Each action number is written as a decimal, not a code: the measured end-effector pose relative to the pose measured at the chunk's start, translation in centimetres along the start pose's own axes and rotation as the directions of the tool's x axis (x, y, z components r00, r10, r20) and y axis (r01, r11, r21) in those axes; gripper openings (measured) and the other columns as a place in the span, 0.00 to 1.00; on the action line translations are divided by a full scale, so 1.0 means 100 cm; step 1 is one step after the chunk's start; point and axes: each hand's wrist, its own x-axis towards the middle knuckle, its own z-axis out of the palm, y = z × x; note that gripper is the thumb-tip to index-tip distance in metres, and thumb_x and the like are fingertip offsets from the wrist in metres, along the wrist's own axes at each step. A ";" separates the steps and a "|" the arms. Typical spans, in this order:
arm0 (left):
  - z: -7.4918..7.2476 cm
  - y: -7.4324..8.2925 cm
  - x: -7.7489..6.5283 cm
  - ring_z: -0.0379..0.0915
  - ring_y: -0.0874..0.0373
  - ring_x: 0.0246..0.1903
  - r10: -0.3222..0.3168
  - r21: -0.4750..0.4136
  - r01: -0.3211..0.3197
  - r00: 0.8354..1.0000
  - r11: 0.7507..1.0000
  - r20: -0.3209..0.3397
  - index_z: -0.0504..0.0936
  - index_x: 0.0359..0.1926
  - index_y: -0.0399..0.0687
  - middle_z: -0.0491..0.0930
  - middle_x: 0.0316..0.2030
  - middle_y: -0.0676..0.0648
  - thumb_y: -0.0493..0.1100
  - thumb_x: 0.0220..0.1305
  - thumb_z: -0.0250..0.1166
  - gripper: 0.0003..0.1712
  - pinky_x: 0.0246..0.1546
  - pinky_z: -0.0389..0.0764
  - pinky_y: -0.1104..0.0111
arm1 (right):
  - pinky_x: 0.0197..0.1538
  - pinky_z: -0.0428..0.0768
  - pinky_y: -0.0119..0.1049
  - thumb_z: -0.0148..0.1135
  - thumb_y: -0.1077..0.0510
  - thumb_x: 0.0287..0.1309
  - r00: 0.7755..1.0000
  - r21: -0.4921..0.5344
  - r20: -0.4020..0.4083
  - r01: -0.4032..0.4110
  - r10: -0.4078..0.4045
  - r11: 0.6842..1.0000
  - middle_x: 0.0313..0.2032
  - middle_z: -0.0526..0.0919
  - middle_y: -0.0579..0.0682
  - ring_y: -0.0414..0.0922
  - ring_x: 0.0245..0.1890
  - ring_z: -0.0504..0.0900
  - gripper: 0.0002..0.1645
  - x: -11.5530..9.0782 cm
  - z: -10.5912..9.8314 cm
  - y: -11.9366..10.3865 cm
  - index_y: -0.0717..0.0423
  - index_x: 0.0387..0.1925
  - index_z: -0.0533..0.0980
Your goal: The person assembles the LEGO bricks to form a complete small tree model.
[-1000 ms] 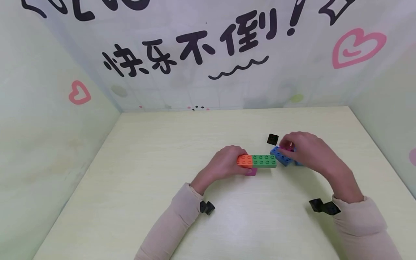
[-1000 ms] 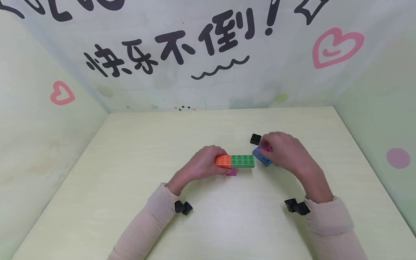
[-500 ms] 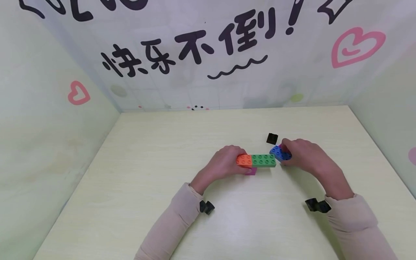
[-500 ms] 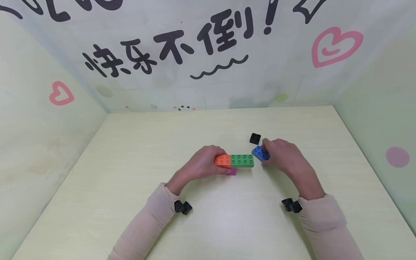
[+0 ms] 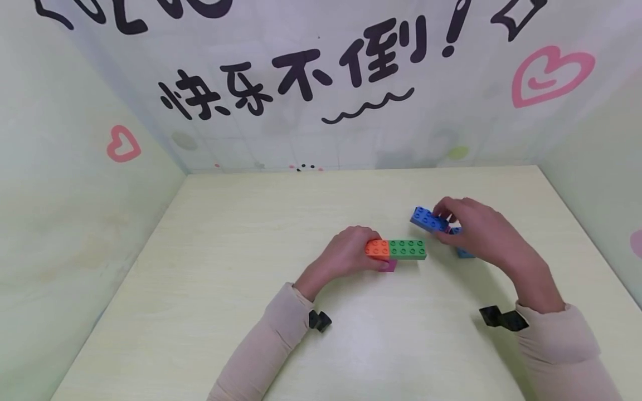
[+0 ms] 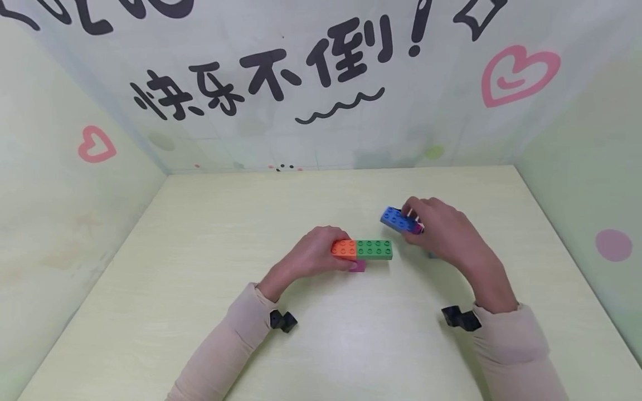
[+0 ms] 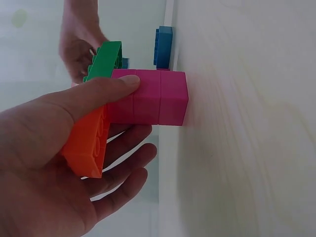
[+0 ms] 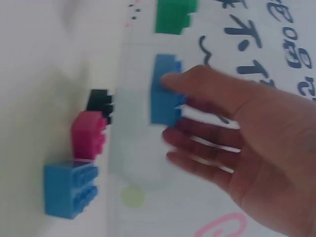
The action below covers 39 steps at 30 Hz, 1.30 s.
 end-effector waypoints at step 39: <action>-0.002 -0.010 0.000 0.75 0.59 0.40 0.003 -0.171 -0.006 1.000 0.985 -0.021 0.65 0.57 0.51 0.79 0.43 0.48 0.54 0.50 0.78 0.39 0.41 0.76 0.71 | 0.42 0.81 0.39 0.79 0.66 0.43 0.872 0.252 -0.152 0.490 -0.466 0.835 0.42 0.82 0.37 0.39 0.43 0.78 0.23 0.010 0.031 -0.036 0.49 0.44 0.83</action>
